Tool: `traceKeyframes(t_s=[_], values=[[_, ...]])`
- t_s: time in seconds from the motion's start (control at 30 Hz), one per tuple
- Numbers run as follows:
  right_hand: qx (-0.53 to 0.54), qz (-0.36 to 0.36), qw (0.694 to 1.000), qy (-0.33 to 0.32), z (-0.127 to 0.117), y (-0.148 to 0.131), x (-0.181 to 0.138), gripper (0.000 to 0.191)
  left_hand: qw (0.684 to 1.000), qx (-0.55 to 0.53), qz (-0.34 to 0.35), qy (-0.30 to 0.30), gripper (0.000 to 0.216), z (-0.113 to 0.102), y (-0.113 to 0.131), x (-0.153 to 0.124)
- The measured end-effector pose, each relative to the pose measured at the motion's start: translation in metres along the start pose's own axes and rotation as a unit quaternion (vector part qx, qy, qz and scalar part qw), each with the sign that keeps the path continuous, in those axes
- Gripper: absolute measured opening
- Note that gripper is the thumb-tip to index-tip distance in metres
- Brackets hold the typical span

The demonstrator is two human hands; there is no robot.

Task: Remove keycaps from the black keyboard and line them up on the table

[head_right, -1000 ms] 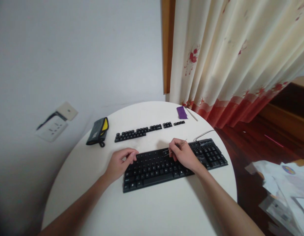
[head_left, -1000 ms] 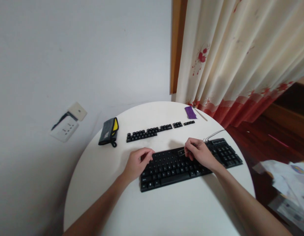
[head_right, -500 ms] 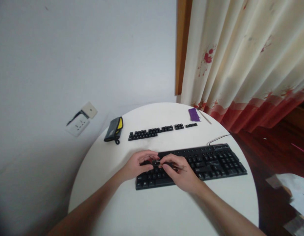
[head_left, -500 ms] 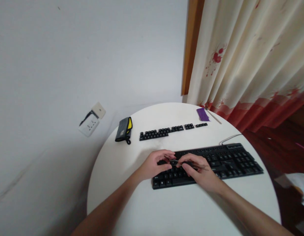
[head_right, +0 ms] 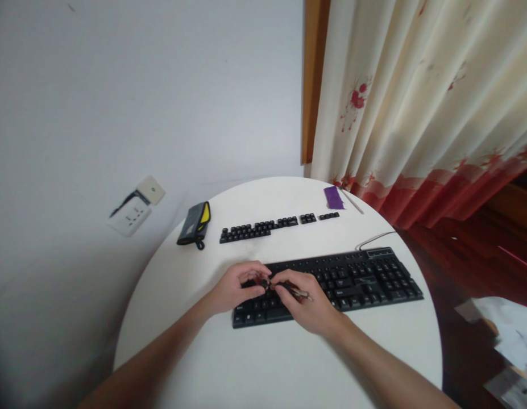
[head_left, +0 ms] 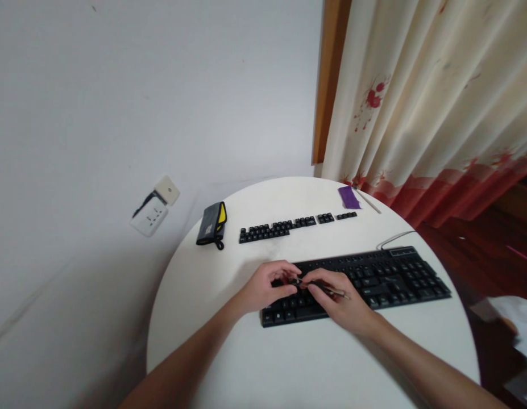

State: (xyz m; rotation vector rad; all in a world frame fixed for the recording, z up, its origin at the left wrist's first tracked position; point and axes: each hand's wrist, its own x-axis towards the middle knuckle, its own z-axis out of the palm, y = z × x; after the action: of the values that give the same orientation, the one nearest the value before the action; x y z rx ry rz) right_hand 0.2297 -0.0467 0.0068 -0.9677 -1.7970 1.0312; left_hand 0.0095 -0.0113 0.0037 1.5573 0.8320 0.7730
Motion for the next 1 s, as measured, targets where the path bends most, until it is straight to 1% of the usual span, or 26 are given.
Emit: traceKeyframes(t_s=[0.07,0.17,0.27,0.5,0.67,0.83,0.87,0.93,1.0], values=[[0.008,-0.002,1.000,0.007,0.0009,0.0022,0.0003,0.017,1.000,-0.022,-0.004,-0.010,0.029,0.0007,0.0005,0.0010],[0.016,0.000,1.000,0.019,0.0006,0.0044,0.0005,0.017,0.998,-0.056,0.014,-0.025,0.020,0.0011,0.0011,0.0029],[0.012,0.005,0.999,0.030,-0.0002,0.0047,0.0003,0.016,0.998,-0.051,0.035,-0.021,0.014,0.0011,0.0016,0.0038],[0.047,0.024,0.997,0.049,0.0008,0.0043,0.0005,0.014,0.999,-0.011,0.038,0.013,0.010,0.0020,0.0042,0.0029],[0.072,0.035,0.995,0.057,0.0027,0.0057,0.0002,0.013,0.998,-0.017,0.046,0.038,0.012,0.0005,-0.0004,0.0044],[0.070,0.057,0.994,0.068,0.0015,0.0062,-0.0006,0.013,0.995,-0.005,0.043,0.091,0.014,-0.0031,-0.0053,0.0064],[0.063,0.056,0.994,0.076,0.0005,0.0063,-0.0006,0.015,0.994,-0.009,0.038,0.104,0.017,-0.0035,-0.0055,0.0065],[0.042,0.041,0.993,0.102,-0.0023,0.0066,-0.0004,0.024,0.992,-0.017,0.024,0.123,0.022,-0.0036,-0.0054,0.0066],[0.017,-0.002,0.991,0.133,-0.0057,0.0071,-0.0001,0.034,0.992,-0.015,0.018,0.126,0.019,-0.0031,-0.0046,0.0065]])
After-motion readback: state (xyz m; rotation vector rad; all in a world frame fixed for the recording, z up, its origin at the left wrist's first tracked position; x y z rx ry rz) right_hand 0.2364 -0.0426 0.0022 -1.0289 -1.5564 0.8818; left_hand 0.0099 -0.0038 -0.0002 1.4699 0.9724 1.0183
